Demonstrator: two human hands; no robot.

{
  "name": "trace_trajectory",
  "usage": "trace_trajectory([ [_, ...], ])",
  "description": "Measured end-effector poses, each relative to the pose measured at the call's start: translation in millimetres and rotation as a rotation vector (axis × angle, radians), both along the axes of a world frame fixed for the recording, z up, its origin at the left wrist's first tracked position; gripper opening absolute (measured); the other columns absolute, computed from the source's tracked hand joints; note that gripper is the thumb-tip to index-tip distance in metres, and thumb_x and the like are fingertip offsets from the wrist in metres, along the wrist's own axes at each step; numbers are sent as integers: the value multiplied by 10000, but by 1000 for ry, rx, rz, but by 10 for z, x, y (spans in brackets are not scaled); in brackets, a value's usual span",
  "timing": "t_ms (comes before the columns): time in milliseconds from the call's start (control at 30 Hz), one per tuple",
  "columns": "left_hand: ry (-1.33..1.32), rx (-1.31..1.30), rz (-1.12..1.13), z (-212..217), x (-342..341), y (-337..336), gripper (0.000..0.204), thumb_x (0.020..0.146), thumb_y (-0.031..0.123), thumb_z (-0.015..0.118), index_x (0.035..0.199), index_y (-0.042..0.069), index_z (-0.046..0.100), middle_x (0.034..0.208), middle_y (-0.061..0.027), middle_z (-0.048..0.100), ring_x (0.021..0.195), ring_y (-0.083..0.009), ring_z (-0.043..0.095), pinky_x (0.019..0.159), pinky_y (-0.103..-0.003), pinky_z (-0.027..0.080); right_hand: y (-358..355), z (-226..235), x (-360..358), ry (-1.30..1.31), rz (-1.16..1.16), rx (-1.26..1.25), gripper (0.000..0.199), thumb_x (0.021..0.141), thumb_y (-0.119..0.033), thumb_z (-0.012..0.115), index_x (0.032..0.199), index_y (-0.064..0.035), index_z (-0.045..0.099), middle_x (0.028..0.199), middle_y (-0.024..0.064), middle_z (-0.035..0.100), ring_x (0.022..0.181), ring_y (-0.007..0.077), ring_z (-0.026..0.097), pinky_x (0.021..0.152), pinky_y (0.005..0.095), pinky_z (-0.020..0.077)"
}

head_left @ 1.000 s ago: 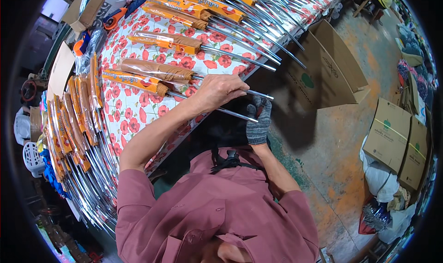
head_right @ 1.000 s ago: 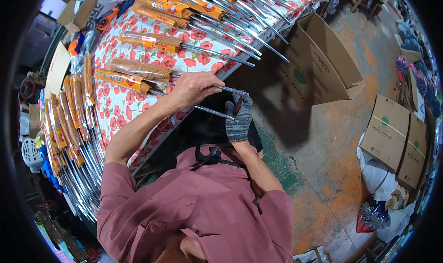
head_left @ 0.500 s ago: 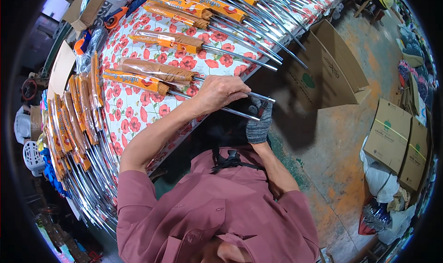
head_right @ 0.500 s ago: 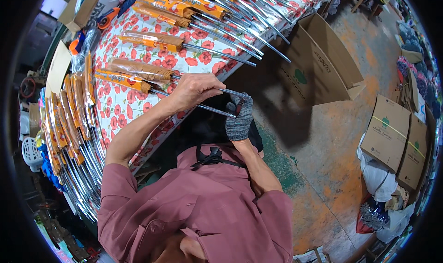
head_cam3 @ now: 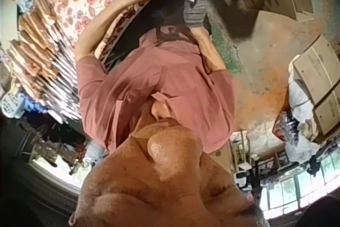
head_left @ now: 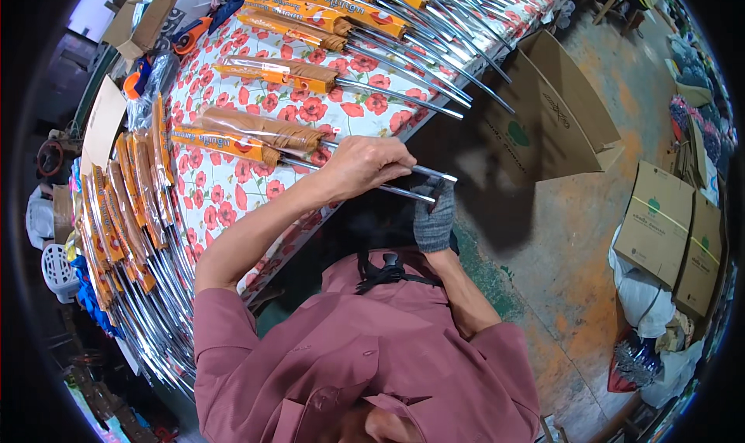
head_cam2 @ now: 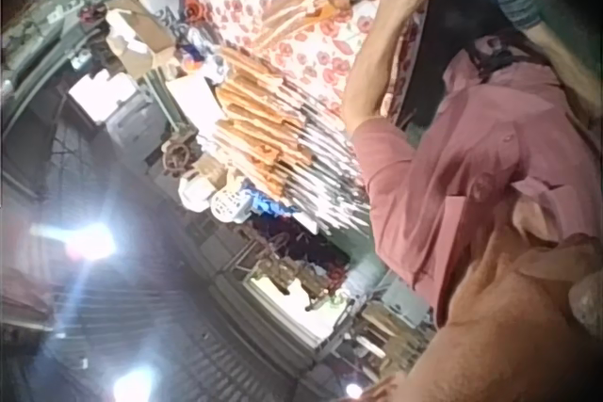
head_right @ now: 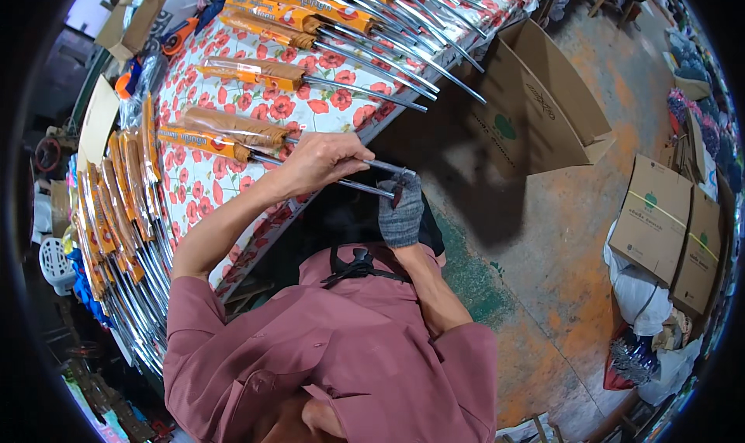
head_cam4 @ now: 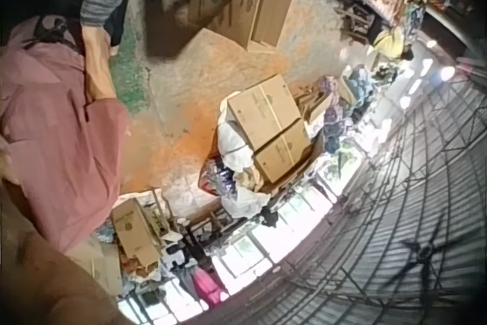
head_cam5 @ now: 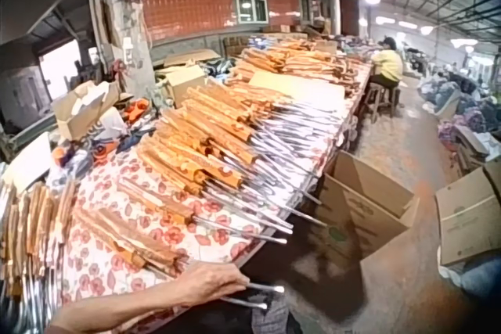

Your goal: Inspecting and checking the size/alignment of screwdrivers using a metal gauge on a production floor table.

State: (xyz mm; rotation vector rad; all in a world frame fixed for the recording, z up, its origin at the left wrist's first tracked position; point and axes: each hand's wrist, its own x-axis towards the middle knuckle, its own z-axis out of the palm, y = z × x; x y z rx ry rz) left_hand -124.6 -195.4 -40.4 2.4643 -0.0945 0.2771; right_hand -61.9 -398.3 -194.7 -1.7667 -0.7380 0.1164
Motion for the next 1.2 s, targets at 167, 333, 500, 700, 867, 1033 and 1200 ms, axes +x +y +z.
trace_trajectory([
  [167,166,-102,-129,99,23,196,229,902,212,766,1079,70,732,1001,-94,726,924,-289,695,781,-400,544,-364,-35,115,-80,-80,-77,345,943,-88,686,1268,8,621,1215,159,660,1167,300,629,1016,394,474],
  [333,-387,273,182,-46,431,369,265,892,196,767,1137,101,728,1026,-86,701,963,-284,675,795,-409,531,-368,-40,311,213,-211,-38,334,962,-106,684,1272,12,642,1239,169,650,1190,316,605,1063,409,436],
  [500,-229,495,155,-132,544,505,251,867,167,776,1107,121,721,972,-65,660,926,-274,658,759,-412,522,-111,51,364,23,-142,-133,343,991,-114,639,1324,-35,652,1231,133,659,1175,309,637,1044,376,461],
  [700,-217,326,68,-134,395,384,175,843,126,792,1000,113,718,909,-40,665,842,-255,669,703,-384,527,57,30,308,-40,-106,-111,417,962,-128,706,1342,-5,588,1284,166,629,1190,316,602,1056,389,441],
  [867,-184,179,85,-85,314,308,164,848,121,792,992,94,721,926,-38,693,807,-254,686,688,-372,538,169,4,284,213,-55,163,443,961,-139,710,1367,-10,589,1321,183,598,1199,346,587,1052,398,444],
  [1033,-121,95,34,-54,294,293,150,882,120,768,1017,76,721,957,-50,713,818,-265,701,691,-373,546,217,-24,327,28,-64,-34,495,997,-112,663,1436,13,470,1392,129,652,1310,217,581,1104,341,427],
  [1200,-88,94,-4,-14,299,297,140,910,132,744,1033,70,722,942,-68,712,812,-271,701,687,-375,542,256,-25,328,22,-71,34,481,999,-100,653,1435,11,481,1409,132,639,1294,224,589,1103,335,424],
])
